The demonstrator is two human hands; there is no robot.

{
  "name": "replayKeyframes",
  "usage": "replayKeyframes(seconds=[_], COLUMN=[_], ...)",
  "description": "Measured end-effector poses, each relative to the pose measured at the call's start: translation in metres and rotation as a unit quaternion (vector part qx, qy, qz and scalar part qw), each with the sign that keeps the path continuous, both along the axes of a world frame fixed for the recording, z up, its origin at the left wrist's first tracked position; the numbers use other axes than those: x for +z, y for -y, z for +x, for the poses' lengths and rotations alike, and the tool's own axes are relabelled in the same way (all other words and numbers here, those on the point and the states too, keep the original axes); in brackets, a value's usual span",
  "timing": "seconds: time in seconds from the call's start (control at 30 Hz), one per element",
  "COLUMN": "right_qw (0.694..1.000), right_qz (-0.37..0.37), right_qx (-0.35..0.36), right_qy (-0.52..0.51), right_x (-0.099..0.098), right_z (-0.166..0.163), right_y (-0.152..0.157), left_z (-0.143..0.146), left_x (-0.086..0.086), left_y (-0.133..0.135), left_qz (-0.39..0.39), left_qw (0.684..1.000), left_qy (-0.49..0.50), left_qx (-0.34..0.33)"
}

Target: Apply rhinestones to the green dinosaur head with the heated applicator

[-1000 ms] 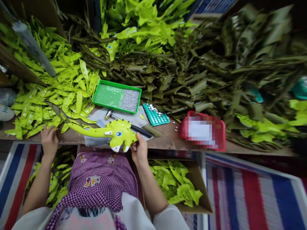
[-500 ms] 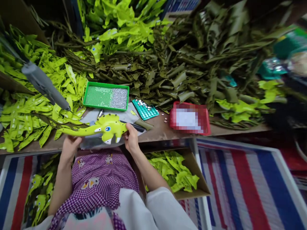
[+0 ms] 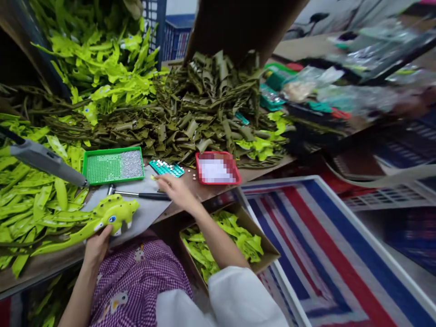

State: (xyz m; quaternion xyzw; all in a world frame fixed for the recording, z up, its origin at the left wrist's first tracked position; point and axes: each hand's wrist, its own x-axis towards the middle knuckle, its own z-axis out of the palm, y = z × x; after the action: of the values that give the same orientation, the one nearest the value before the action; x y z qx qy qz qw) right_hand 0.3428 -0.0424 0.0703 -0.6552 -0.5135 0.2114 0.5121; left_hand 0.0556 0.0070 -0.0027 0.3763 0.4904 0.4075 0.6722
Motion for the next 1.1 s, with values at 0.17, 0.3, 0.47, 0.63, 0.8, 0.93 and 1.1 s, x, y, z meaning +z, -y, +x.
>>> replayKeyframes(seconds=[0.17, 0.3, 0.47, 0.63, 0.8, 0.93, 1.1], right_qw=[0.941, 0.916, 0.920, 0.909, 0.907, 0.889, 0.955], right_qz=[0.100, 0.082, -0.103, -0.167, 0.033, -0.017, -0.080], right_qx=[-0.251, -0.306, -0.287, -0.291, -0.177, -0.119, -0.170], right_qy=[0.203, 0.245, 0.245, 0.247, 0.381, 0.442, 0.229], right_x=[0.032, 0.033, 0.033, 0.046, 0.066, 0.047, 0.003], right_z=[0.138, 0.213, 0.244, 0.236, 0.156, 0.079, 0.032], right_y=[-0.057, -0.111, -0.164, -0.191, -0.180, -0.138, -0.079], left_z=[-0.007, -0.009, -0.011, -0.007, -0.008, -0.006, -0.002], left_x=[-0.008, -0.011, -0.010, -0.003, -0.002, -0.003, 0.001], left_y=[-0.006, -0.012, -0.013, -0.006, -0.009, -0.011, -0.008], left_qz=[-0.026, -0.078, -0.111, -0.114, -0.144, -0.142, -0.131], left_qw=[1.000, 0.997, 0.994, 0.993, 0.989, 0.987, 0.984], left_qy=[-0.001, -0.006, 0.008, 0.026, 0.034, 0.067, 0.099], left_qx=[0.013, 0.022, 0.007, 0.006, 0.016, 0.030, 0.068])
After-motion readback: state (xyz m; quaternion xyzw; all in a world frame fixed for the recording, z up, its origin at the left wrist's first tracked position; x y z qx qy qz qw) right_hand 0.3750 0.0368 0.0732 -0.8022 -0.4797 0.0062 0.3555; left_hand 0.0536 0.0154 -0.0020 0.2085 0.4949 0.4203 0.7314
